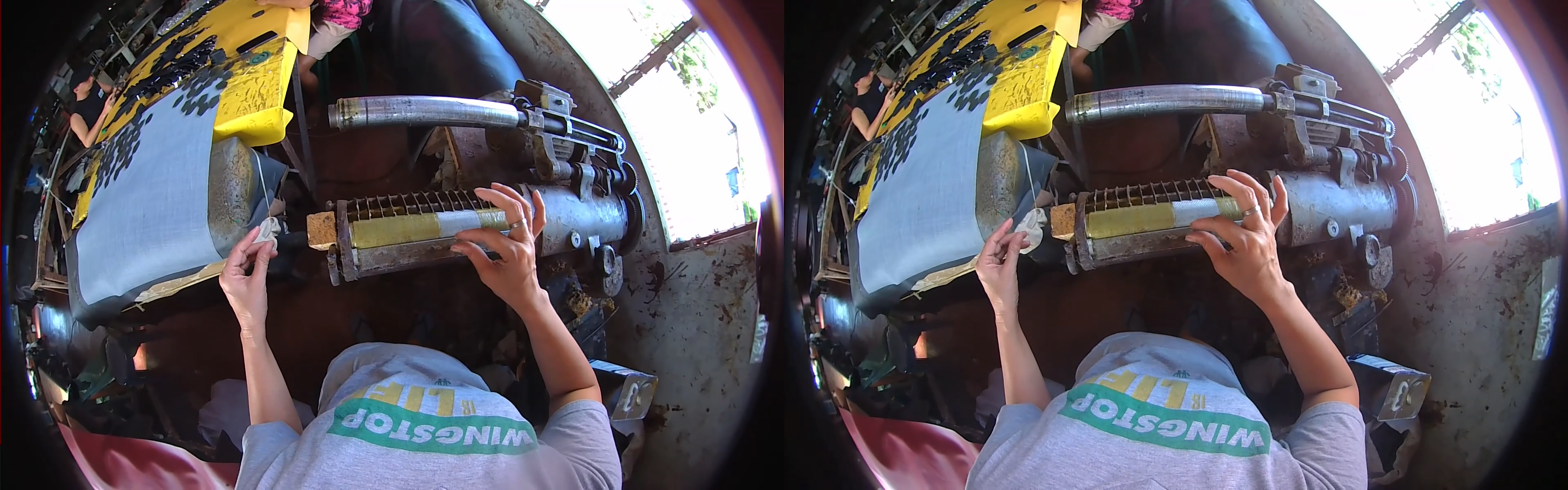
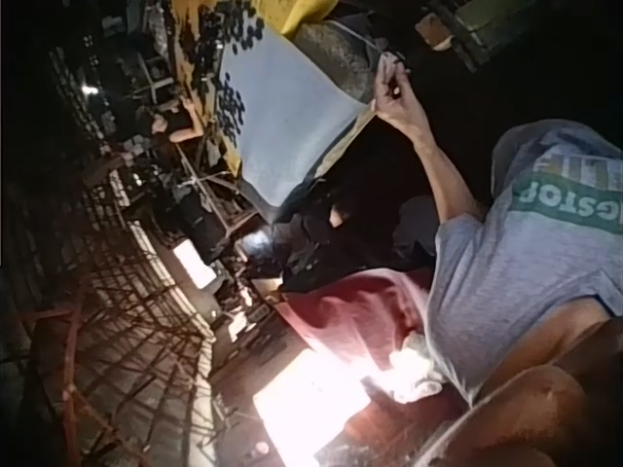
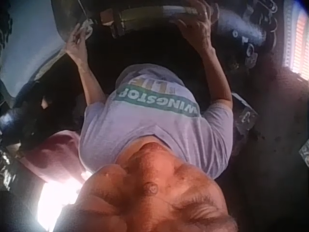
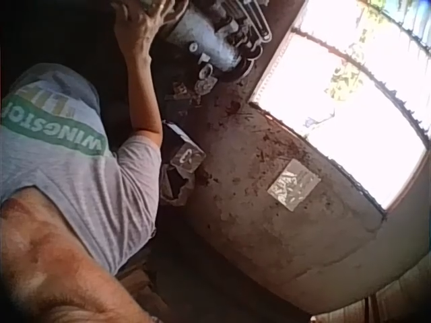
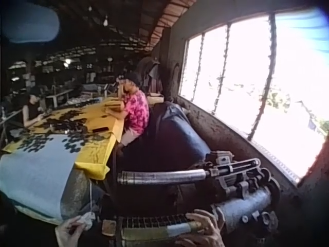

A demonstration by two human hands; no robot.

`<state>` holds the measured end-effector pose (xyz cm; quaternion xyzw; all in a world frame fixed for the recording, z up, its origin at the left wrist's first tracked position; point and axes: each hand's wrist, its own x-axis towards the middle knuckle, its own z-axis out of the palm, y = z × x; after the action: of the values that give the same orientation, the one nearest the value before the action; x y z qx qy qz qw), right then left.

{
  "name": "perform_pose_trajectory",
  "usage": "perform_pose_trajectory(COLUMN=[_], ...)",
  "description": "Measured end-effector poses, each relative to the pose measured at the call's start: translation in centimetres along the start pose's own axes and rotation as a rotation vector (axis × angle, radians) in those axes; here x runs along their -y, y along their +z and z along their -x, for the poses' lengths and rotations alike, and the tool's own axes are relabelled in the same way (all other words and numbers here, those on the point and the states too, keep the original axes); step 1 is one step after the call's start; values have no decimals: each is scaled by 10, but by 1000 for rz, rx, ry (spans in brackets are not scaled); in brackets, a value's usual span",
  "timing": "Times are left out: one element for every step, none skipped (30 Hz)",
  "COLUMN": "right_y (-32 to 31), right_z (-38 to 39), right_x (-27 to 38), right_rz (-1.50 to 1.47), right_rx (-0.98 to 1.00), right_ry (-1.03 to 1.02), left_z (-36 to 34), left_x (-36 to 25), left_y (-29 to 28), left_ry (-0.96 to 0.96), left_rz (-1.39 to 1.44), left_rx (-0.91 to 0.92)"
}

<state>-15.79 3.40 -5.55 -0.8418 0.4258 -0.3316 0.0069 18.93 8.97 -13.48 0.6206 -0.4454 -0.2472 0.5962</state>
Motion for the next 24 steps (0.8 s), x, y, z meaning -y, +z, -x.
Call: perform_pose_trajectory(right_y=[-3,-7,-11,-15,-18,-20,-19,-17,-17,-15,-12,-8,-5,-2,-2,-2,-2,-2,-2,-2,-2,-3,-4,-5], right_z=[-1,-3,-5,-8,-9,-8,-6,-3,1,7,12,19,25,31,33,35,36,36,37,38,39,39,39,38], right_x=[1,3,5,8,8,5,7,10,11,10,9,10,10,9,11,12,12,13,13,13,13,13,13,13], right_rz=[7,14,12,21,29,75,77,143,211,279,283,309,334,338,338,356,373,387,389,369,350,354,329,301], right_rx=[-3,-6,-5,-16,-26,12,11,59,106,193,194,221,248,270,271,258,244,230,230,224,219,219,218,217], right_ry=[-1,-1,-3,7,18,-13,-11,-13,-15,-19,-17,3,24,47,50,51,53,45,49,51,54,58,61,64], left_z=[0,1,1,1,1,1,0,0,0,0,0,-1,-1,-2,-2,-2,-2,-2,-2,-3,-3,-4,-4,-5], left_x=[0,1,1,2,2,2,2,1,2,3,4,4,5,5,5,6,7,9,11,12,13,12,12,12], left_y=[-1,-2,-4,-5,-5,-5,-4,-4,-3,-4,-3,-2,-1,1,2,2,3,4,4,4,5,5,6,6], left_ry=[-3,-7,-8,-8,-8,-8,-3,2,2,12,22,23,17,11,10,5,0,1,8,15,15,17,19,21], left_rz=[-20,-40,-41,-41,-41,-39,-46,-53,-49,-88,-127,-124,-120,-116,-116,-116,-117,-116,-114,-113,-110,-126,-143,-141], left_rx=[13,27,25,22,19,21,7,-7,-5,-8,-11,-7,-1,6,9,10,12,16,20,23,28,37,45,48])
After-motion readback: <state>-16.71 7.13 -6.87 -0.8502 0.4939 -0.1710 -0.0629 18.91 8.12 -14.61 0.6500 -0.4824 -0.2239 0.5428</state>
